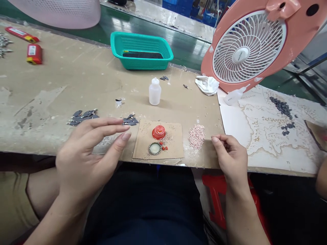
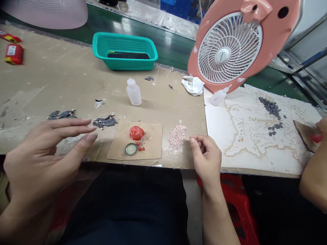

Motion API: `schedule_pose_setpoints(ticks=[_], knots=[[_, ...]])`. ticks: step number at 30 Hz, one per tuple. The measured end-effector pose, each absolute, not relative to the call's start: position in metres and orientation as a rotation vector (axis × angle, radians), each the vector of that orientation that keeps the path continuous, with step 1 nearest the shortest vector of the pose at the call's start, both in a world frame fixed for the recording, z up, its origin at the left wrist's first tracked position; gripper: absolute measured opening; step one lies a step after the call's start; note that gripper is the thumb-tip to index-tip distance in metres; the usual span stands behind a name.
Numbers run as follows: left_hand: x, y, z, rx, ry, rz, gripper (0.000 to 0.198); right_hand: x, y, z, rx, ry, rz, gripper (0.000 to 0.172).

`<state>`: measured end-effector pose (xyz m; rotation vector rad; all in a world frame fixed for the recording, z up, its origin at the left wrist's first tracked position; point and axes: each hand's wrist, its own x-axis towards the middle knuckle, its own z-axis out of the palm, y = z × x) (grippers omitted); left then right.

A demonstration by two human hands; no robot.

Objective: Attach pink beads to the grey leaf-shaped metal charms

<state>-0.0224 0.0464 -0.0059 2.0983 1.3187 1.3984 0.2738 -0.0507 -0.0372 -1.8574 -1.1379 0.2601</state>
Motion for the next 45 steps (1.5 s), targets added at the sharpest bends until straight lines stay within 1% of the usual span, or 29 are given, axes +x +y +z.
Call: schedule_pose_setpoints(ticks=[3,6,8,11,14,17,20,23,26,30,33,35,37,38,43,45], knots=[[-0.009,0.031,0.003,2.040,1.158,1.327,0.022,0.261,-0.056,-0.029,-1.738,-1.102,0.405,0.025],[0.008,0.014,0.011,1.886,0.932,1.125,0.016,0.232,-0.065,-0.013,-1.633,-1.082,0.465,0.018],[0.021,0.006,0.015,1.713,0.842,0.934,0.010,0.212,-0.070,-0.004,-1.641,-1.140,0.381,0.010],[0.033,-0.001,0.015,1.486,0.768,0.739,0.008,0.200,-0.070,-0.003,-1.694,-1.301,0.138,0.008],[0.034,-0.002,0.014,1.457,0.797,0.746,0.008,0.215,-0.059,-0.019,-1.797,-1.342,-0.089,0.008],[0.029,0.000,0.012,1.495,0.853,0.789,0.007,0.239,-0.048,-0.037,-1.914,-1.302,-0.076,0.011],[0.023,0.003,0.011,1.500,0.874,0.816,0.007,0.253,-0.045,-0.046,-1.938,-1.212,-0.012,0.012],[0.022,0.004,0.010,1.491,0.885,0.830,0.008,0.255,-0.047,-0.046,-1.888,-1.089,0.113,0.016],[0.022,0.003,0.009,1.492,0.881,0.817,0.008,0.251,-0.049,-0.040,-1.765,-0.998,0.295,0.020],[0.026,0.003,0.008,1.447,0.859,0.785,0.007,0.236,-0.055,-0.026,-1.573,-0.989,0.581,0.021],[0.031,0.002,0.008,1.341,0.821,0.721,0.007,0.217,-0.063,-0.017,-1.422,-1.026,0.791,0.018],[0.034,0.002,0.008,1.217,0.770,0.684,0.006,0.204,-0.069,-0.012,-1.304,-1.053,0.896,0.012],[0.035,0.002,0.008,1.086,0.714,0.664,0.006,0.193,-0.073,-0.010,-1.226,-1.084,0.928,0.005],[0.035,0.002,0.008,1.037,0.688,0.666,0.008,0.189,-0.074,-0.009,-1.215,-1.098,0.915,0.004],[0.032,0.000,0.005,0.969,0.648,0.739,0.016,0.172,-0.077,-0.006,-1.238,-1.103,0.871,0.005],[0.030,-0.002,0.003,1.005,0.647,0.765,0.015,0.166,-0.077,-0.005,-1.237,-1.044,0.902,0.008]])
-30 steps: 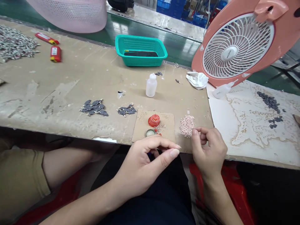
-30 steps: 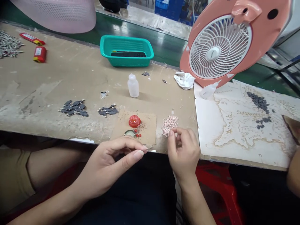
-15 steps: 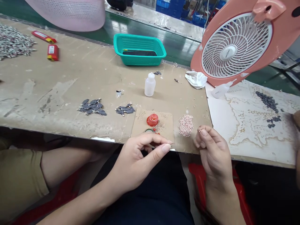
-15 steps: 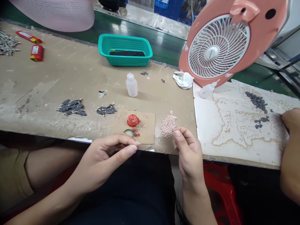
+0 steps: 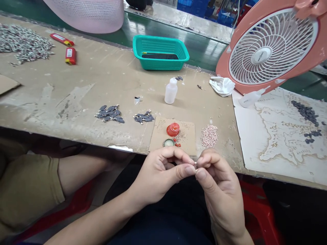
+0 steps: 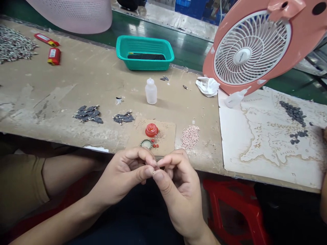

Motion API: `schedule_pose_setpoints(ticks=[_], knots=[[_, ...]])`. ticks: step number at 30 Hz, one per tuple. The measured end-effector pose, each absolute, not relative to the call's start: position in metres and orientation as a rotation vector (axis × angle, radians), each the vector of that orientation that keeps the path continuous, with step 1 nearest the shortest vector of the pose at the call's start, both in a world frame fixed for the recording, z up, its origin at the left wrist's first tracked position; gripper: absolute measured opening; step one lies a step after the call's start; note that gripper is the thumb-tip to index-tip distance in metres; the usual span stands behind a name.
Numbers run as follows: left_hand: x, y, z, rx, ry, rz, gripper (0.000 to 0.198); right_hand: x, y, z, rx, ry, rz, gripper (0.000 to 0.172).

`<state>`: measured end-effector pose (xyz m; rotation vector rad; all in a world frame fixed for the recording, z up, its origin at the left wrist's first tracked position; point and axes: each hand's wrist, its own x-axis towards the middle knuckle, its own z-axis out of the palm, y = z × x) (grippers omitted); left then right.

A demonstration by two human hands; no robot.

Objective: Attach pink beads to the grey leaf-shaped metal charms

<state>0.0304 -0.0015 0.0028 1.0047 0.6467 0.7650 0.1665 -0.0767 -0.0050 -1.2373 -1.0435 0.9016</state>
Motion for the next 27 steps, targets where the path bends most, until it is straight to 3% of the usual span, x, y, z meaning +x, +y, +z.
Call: schedule_pose_setpoints(ticks=[4,9,13,18,27], knots=[[0.026,-0.003,-0.002,1.275,0.579,0.912,0.005,0.161,-0.076,-0.005,-1.173,-0.871,1.086,0.020],[0.024,-0.005,-0.007,1.505,0.508,1.140,0.007,0.159,-0.077,-0.007,-1.180,-0.781,1.220,0.012],[0.025,-0.009,-0.009,1.228,0.558,1.074,0.005,0.154,-0.078,-0.006,-1.188,-0.937,1.017,0.006],[0.026,-0.012,-0.007,0.927,0.582,0.893,0.011,0.153,-0.077,-0.009,-1.330,-1.140,0.710,0.015],[0.022,-0.010,-0.006,0.975,0.714,0.831,0.017,0.156,-0.073,-0.010,-1.371,-1.349,0.357,0.031]])
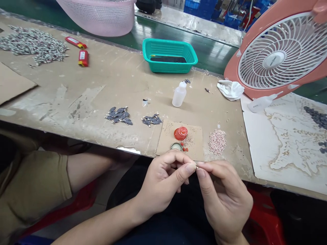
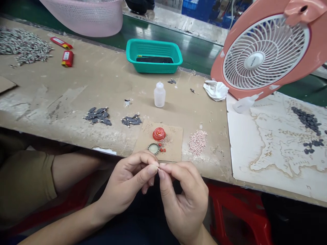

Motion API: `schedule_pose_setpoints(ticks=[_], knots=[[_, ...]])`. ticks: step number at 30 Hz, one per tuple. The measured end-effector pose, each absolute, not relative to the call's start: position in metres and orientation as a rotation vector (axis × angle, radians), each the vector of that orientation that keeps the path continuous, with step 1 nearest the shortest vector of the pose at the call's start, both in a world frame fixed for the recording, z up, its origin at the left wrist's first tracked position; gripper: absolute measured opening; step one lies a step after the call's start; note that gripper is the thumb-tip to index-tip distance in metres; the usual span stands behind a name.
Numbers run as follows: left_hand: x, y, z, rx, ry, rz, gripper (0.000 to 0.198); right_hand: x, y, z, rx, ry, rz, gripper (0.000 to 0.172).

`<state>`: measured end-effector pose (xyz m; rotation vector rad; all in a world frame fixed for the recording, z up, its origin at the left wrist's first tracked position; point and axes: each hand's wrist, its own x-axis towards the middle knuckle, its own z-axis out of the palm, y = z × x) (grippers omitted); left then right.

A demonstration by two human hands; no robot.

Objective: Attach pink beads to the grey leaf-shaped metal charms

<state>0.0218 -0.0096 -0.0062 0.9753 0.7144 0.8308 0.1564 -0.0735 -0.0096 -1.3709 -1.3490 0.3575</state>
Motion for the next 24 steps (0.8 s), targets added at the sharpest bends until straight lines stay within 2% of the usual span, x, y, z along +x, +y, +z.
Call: schedule_pose_setpoints(ticks=[3,8,11,15,19,24], knots=[[0.019,-0.009,-0.006,1.087,0.753,0.855,0.013,0.157,-0.070,-0.009,-1.378,-1.395,0.329,0.031],[0.015,-0.005,-0.009,1.329,0.822,0.859,0.011,0.157,-0.061,-0.009,-1.457,-1.443,0.354,0.017],[0.001,0.012,-0.013,1.669,0.876,0.915,0.006,0.159,-0.055,-0.008,-1.519,-1.449,0.383,0.010],[-0.035,0.054,-0.019,2.302,1.330,1.120,0.010,0.171,-0.039,-0.006,-1.629,-1.404,0.386,0.005],[-0.063,0.085,-0.025,2.527,1.563,0.828,0.019,0.181,-0.020,-0.004,-1.698,-1.461,0.375,0.011],[-0.068,0.091,-0.028,2.533,1.562,0.688,0.015,0.181,-0.006,-0.005,-1.749,-1.570,0.348,0.014]])
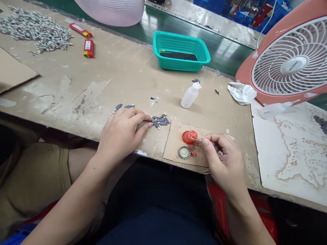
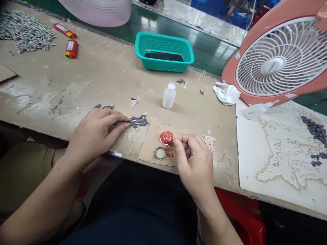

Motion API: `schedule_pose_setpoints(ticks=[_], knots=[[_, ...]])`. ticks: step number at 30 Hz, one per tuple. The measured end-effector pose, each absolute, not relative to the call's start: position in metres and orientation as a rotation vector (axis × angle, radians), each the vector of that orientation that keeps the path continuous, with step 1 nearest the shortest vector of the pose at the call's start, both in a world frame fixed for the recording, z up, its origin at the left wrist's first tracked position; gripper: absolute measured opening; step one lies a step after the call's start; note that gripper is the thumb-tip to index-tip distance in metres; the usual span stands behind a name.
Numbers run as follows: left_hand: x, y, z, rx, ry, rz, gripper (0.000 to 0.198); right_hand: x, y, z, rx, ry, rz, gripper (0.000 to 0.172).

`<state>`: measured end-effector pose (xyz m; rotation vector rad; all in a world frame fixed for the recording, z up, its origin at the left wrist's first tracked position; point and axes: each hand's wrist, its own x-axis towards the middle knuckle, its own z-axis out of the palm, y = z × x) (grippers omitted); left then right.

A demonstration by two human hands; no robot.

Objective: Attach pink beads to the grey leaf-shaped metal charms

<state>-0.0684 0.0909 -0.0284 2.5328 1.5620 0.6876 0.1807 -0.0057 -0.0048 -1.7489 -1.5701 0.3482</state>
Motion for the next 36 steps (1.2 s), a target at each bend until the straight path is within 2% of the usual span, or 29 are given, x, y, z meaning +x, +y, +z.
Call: schedule_pose_setpoints(ticks=[8,15,21,32,36], knots=[[-0.070,0.089,-0.031,2.620,1.544,0.725,0.007,0.177,0.000,-0.001,-1.810,-1.686,0.251,0.014],[-0.077,0.078,-0.027,2.393,1.416,1.095,0.008,0.172,0.001,0.004,-1.853,-1.773,0.165,0.013],[-0.075,0.068,-0.025,2.112,1.298,1.297,0.017,0.170,0.001,0.006,-1.864,-1.819,0.088,0.011],[-0.074,0.062,-0.027,2.044,1.344,1.299,0.033,0.168,0.002,0.006,-1.874,-1.862,0.026,0.011],[-0.074,0.060,-0.030,1.983,1.246,1.376,0.031,0.167,0.003,0.007,-1.882,-1.866,0.007,0.011]])
